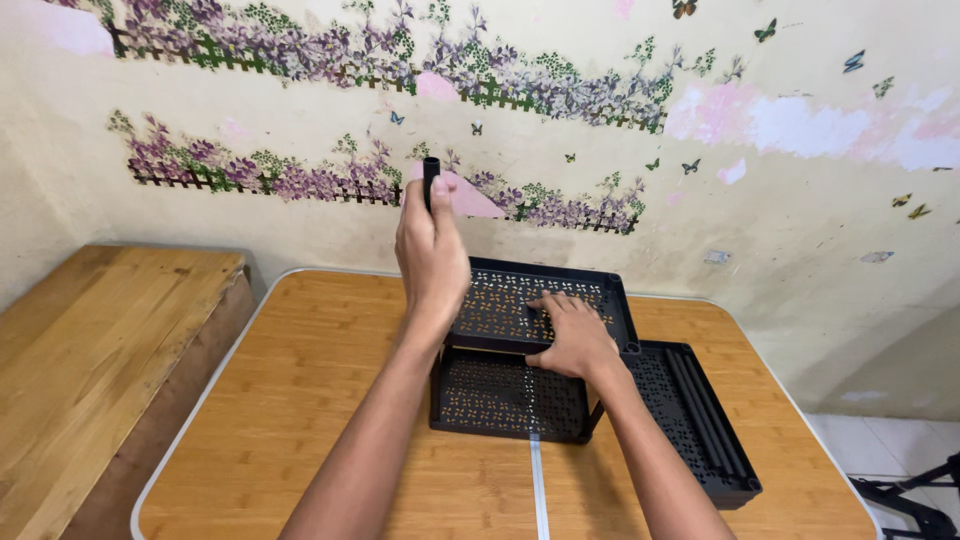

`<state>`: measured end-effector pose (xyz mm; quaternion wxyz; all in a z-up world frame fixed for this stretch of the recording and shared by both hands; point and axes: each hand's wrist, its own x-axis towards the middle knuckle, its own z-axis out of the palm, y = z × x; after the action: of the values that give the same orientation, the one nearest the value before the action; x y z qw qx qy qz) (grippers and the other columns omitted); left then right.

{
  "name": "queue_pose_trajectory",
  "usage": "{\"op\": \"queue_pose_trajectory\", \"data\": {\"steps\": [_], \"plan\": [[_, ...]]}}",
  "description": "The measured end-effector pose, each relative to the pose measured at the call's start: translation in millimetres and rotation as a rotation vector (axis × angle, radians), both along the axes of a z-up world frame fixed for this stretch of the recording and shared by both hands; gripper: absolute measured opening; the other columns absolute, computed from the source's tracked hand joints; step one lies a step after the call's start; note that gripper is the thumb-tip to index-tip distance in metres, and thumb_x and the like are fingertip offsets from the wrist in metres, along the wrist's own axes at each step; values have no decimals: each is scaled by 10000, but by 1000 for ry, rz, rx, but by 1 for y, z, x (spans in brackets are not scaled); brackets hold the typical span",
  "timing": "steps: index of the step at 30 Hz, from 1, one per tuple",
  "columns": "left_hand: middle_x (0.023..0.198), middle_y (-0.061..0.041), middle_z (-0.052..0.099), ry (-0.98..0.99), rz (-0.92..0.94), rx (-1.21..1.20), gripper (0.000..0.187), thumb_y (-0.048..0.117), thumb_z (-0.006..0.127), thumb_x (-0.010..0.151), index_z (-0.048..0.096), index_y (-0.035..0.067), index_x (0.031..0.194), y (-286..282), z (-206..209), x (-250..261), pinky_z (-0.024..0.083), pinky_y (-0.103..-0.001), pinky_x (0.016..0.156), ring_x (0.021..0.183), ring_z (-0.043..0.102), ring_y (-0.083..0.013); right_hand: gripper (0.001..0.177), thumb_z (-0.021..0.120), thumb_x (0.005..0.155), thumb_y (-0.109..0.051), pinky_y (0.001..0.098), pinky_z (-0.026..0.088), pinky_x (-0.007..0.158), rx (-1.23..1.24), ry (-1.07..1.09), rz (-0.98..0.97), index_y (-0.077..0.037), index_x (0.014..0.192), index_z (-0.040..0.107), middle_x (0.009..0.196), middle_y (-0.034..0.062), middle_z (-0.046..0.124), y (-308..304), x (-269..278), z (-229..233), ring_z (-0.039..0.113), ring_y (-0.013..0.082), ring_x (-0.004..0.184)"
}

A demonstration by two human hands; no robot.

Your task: The person assembles a two-tier black plastic storage shelf on a wooden table. They insert vertical support rods into the bottom tray, place the top tray over the rods, and adjust the alignment of both trays. The person then picks up a long black rod and inserts it into one of the top tray's corner holes, leaving the shelf partially assembled.

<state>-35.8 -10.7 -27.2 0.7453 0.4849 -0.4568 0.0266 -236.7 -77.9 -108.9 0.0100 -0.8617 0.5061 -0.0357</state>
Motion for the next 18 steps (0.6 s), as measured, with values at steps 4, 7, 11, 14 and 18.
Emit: {"op": "queue_pose_trajectory", "data": {"steps": [4, 7, 11, 14, 18], "plan": [[762, -90, 612, 8, 67, -51, 513, 469, 377, 1120, 539, 2, 982, -2, 24, -3, 457, -444, 638, 697, 597, -213, 965, 880, 639, -490, 480, 233, 1238, -21, 16, -6, -237, 1476, 471, 1632, 76, 318, -1, 2, -4, 269, 310, 1518], [605, -72, 538, 95, 30, 143, 559, 481, 415, 1081, 512, 39, 753, -8, 33, 2, 422, -432, 566, 571, 523, -183, 959, 872, 642, -502, 483, 229, 1240, -29, 14, 1, -241, 1475, 474, 1632, 70, 323, -1, 0, -4, 270, 309, 1519], [479, -35, 362, 134, -33, 174, 644, 426, 378, 1093, 397, 67, 559, -26, 29, 17, 267, -444, 515, 470, 337, -164, 936, 858, 651, -516, 479, 219, 1265, -35, 1, 17, -241, 1464, 488, 1630, 67, 339, -1, 0, -4, 284, 292, 1527], [481, 30, 323, 56, -118, 3, 610, 388, 359, 1110, 335, 108, 568, -37, 22, 23, 239, -370, 472, 450, 268, -109, 967, 860, 652, -510, 496, 185, 1256, 23, 62, -30, -274, 1493, 445, 1649, 44, 286, -2, 3, -2, 232, 295, 1534], [469, 53, 309, 233, -527, 81, 541, 374, 347, 1077, 328, 155, 582, -41, 21, 38, 210, -323, 354, 381, 251, -85, 957, 859, 649, -521, 493, 182, 1266, 17, 45, -5, -269, 1482, 460, 1650, 54, 288, -2, 0, -3, 237, 289, 1539]]}}
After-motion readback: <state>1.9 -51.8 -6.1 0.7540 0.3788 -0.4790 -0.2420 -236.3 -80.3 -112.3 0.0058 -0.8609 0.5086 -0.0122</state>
